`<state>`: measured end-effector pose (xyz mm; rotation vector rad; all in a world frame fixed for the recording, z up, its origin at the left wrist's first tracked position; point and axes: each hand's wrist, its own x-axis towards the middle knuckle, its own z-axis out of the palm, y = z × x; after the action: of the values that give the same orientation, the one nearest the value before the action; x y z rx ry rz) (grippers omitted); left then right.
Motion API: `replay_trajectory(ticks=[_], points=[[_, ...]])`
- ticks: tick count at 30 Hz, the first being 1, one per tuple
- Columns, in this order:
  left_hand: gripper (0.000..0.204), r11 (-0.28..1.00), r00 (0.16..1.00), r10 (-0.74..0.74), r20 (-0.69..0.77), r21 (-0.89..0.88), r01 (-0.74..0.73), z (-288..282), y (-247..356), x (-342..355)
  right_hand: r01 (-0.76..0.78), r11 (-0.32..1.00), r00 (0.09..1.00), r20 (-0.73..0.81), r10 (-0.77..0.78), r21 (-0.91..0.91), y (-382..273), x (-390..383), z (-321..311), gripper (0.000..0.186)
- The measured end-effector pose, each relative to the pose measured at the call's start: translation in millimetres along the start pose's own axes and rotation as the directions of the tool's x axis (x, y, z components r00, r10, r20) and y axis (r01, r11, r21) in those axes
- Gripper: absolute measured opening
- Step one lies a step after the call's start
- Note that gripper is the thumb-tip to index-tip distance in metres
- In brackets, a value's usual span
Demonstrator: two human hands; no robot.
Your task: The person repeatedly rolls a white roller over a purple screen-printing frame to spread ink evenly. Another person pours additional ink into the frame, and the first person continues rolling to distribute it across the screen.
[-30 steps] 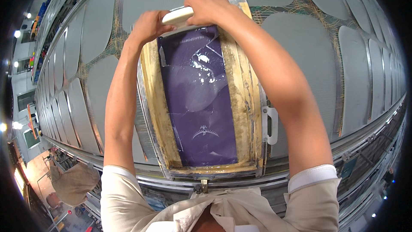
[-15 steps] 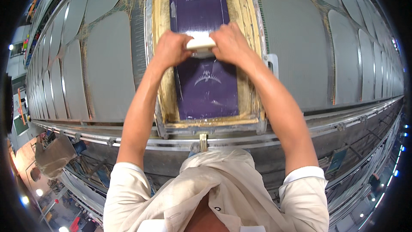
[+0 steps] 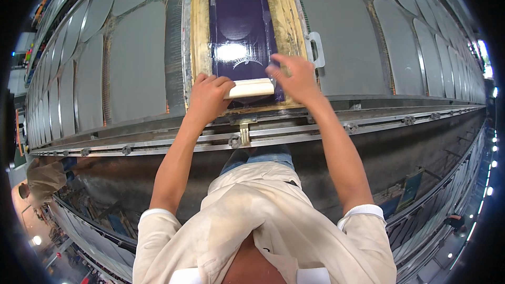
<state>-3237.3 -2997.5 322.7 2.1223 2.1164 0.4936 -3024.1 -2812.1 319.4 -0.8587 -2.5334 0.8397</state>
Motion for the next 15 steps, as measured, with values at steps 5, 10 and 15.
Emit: replay_trajectory(ticks=[5, 10, 15], points=[[0.045, 0.999, 0.998, 0.044, 0.036, -0.015, -0.044, 6.2, 29.6, -49.5, -0.233, 0.971, 0.949, -0.231, 0.215, -0.056, 98.3, 13.7, -15.5, 0.040], [0.025, 0.995, 0.994, 0.097, -0.056, 0.001, -0.097, 24.1, 28.4, -48.7, -0.349, 0.929, 0.914, -0.266, 0.308, -0.123, 143.9, 50.7, -8.9, 0.040], [0.033, 0.996, 0.995, 0.083, -0.057, 0.025, -0.081, 32.7, -10.1, 11.9, -0.354, 0.927, 0.927, -0.173, 0.332, -0.120, 151.4, 82.5, -4.6, 0.039]])
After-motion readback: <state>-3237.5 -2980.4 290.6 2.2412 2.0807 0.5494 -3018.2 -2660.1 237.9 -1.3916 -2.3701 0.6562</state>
